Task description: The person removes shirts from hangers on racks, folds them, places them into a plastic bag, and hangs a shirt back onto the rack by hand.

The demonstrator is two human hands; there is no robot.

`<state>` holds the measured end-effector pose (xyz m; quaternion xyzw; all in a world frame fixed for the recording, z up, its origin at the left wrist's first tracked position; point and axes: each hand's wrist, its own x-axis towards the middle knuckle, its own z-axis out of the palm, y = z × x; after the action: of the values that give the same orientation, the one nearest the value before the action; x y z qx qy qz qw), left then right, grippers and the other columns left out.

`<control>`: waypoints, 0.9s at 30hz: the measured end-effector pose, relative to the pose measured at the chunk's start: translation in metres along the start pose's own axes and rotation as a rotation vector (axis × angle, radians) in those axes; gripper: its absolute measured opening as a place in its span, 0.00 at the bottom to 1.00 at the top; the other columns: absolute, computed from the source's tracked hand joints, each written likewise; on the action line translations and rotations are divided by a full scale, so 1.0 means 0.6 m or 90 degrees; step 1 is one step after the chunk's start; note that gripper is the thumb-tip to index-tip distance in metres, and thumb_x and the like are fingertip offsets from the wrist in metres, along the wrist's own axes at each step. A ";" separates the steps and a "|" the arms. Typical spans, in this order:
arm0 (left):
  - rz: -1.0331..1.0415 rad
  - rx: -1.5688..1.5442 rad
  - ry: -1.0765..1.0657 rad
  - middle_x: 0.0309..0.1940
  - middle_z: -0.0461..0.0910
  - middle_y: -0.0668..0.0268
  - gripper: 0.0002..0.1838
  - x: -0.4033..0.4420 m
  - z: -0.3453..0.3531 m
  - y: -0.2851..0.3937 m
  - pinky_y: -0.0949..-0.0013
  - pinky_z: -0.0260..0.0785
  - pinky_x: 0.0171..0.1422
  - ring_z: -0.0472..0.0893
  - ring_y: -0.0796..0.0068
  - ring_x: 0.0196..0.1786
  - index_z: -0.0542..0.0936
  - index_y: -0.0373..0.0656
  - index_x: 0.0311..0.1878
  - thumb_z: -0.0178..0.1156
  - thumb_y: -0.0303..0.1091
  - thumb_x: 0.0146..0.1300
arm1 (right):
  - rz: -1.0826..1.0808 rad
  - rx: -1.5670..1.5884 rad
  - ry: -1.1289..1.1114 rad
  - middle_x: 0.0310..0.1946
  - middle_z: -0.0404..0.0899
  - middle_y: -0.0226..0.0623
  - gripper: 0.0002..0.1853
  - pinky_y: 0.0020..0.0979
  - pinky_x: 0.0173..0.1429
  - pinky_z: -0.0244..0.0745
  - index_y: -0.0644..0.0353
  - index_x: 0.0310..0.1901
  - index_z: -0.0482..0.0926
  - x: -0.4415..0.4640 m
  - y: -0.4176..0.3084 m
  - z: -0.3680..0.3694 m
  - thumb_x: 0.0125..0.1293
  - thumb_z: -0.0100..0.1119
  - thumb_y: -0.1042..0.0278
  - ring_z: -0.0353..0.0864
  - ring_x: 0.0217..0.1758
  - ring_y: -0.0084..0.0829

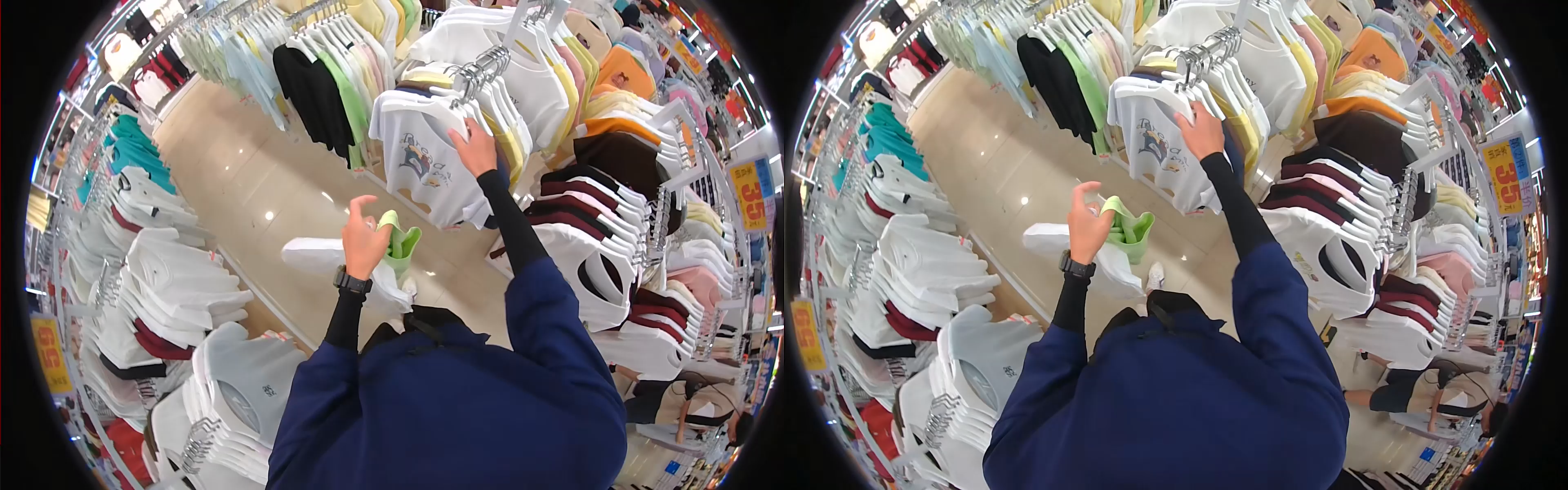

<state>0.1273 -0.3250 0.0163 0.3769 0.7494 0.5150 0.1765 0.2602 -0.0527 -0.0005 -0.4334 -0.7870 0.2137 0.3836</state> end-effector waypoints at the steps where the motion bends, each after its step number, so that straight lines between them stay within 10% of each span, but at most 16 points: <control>1: 0.020 0.016 -0.018 0.15 0.73 0.64 0.18 0.015 0.000 -0.007 0.59 0.65 0.29 0.75 0.59 0.21 0.76 0.45 0.47 0.68 0.34 0.54 | 0.010 -0.006 -0.015 0.32 0.82 0.53 0.24 0.47 0.43 0.75 0.63 0.48 0.79 -0.003 -0.017 -0.019 0.61 0.66 0.51 0.82 0.40 0.54; 6: 0.114 0.064 -0.040 0.18 0.75 0.59 0.09 0.113 0.007 -0.021 0.60 0.66 0.31 0.76 0.57 0.23 0.79 0.41 0.31 0.67 0.35 0.54 | -0.036 0.090 0.019 0.30 0.82 0.51 0.20 0.40 0.39 0.75 0.66 0.46 0.80 -0.045 -0.044 -0.091 0.64 0.65 0.55 0.83 0.35 0.49; 14: 0.118 0.172 -0.065 0.28 0.83 0.53 0.10 0.270 0.001 -0.044 0.59 0.72 0.37 0.82 0.49 0.32 0.84 0.41 0.39 0.66 0.35 0.56 | 0.219 0.255 -0.081 0.28 0.82 0.40 0.19 0.29 0.38 0.75 0.68 0.48 0.81 -0.179 -0.023 -0.163 0.62 0.68 0.61 0.81 0.29 0.24; 27: 0.264 0.283 -0.222 0.31 0.85 0.58 0.14 0.301 0.003 -0.051 0.58 0.75 0.37 0.84 0.53 0.35 0.86 0.52 0.45 0.69 0.38 0.53 | 0.181 0.123 -0.102 0.35 0.83 0.43 0.17 0.36 0.43 0.76 0.62 0.52 0.80 -0.189 -0.142 0.067 0.63 0.66 0.64 0.83 0.35 0.42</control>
<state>-0.0014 -0.1951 0.0101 0.6324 0.7093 0.2922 0.1070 0.2218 -0.1944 -0.0156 -0.4828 -0.7216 0.3742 0.3257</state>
